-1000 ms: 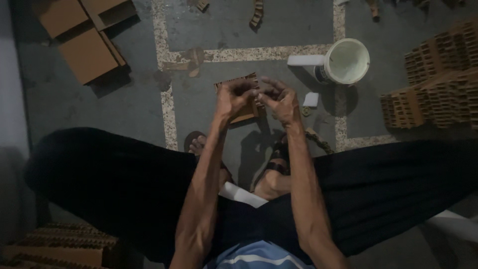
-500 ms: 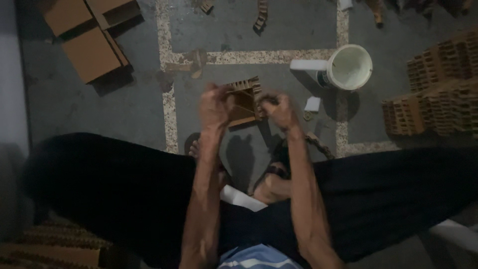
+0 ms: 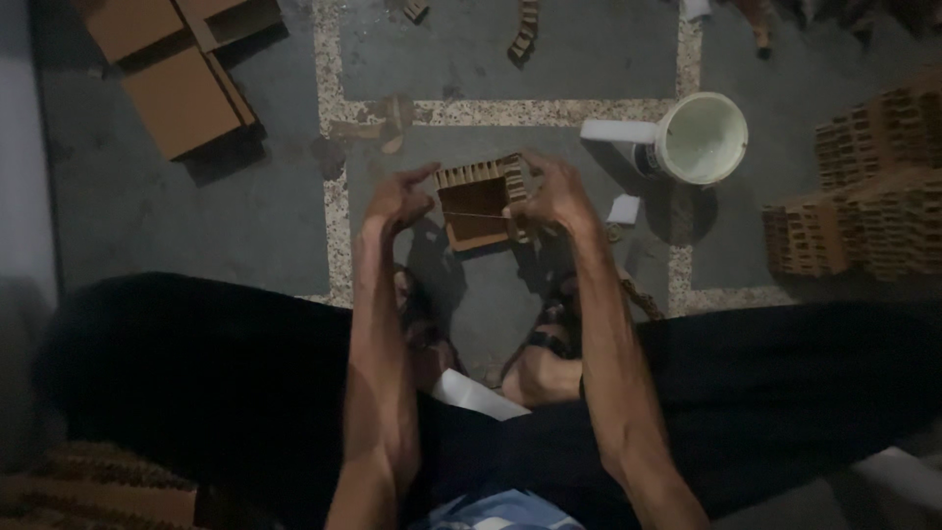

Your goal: The person sits on the floor and assembles small cardboard crates by applying glue to the edges of flat cardboard pieces and attaching corrugated inserts. They repeatedly pick up pieces, apply adhesive, and press them together to form box-like structures.

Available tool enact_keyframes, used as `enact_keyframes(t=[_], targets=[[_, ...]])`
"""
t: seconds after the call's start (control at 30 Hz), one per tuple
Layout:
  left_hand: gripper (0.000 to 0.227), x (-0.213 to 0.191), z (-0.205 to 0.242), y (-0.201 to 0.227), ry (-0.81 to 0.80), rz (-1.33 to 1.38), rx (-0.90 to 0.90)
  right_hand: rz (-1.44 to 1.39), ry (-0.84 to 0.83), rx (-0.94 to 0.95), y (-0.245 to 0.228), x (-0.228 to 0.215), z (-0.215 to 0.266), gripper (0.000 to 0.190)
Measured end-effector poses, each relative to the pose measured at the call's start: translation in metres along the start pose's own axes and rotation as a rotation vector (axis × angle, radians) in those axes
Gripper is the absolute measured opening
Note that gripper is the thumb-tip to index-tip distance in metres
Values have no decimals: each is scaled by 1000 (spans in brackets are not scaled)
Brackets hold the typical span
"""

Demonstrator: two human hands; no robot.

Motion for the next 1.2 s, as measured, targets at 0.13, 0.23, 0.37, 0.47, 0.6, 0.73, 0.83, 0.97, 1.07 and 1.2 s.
enact_keyframes(t=[0.13,0.23,0.37,0.47,0.6,0.73,0.83,0.97,1.07,1.2], targets=[[60,29,-34,-30,-85,443,74,-230,-99,416,34,20,21,90],[65,51,-54,-63,-147,633,-57,-248,-49,378,27,13,21,88],[69,43,-40,-81,176,667,-158,-283,-37,401,32,17,18,84],[77,25,22,-52,619,526,52,-426,-7,404,43,23,17,81],[101,47,83,64,890,-148,579,-368,-2,262,40,23,14,75],[122,76,30,82,533,-370,251,-293,17,329,40,16,20,73],[125,80,26,78,567,-368,224,-176,-6,417,46,15,39,67],[124,82,18,75,563,-334,191,-341,31,330,44,37,75,85],[122,84,19,70,582,-332,182,-491,184,287,59,67,109,80],[123,84,14,74,539,-342,169,-422,575,93,76,88,119,54]])
Point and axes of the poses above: each hand's wrist, its own z-axis away from the middle knuckle, its own x-axis out of the palm, y = z × x, the point moved 10 cm from there along -z, towards the middle knuckle, and after that the axes turned 7 degrees about -x, right-handed, at the moved point
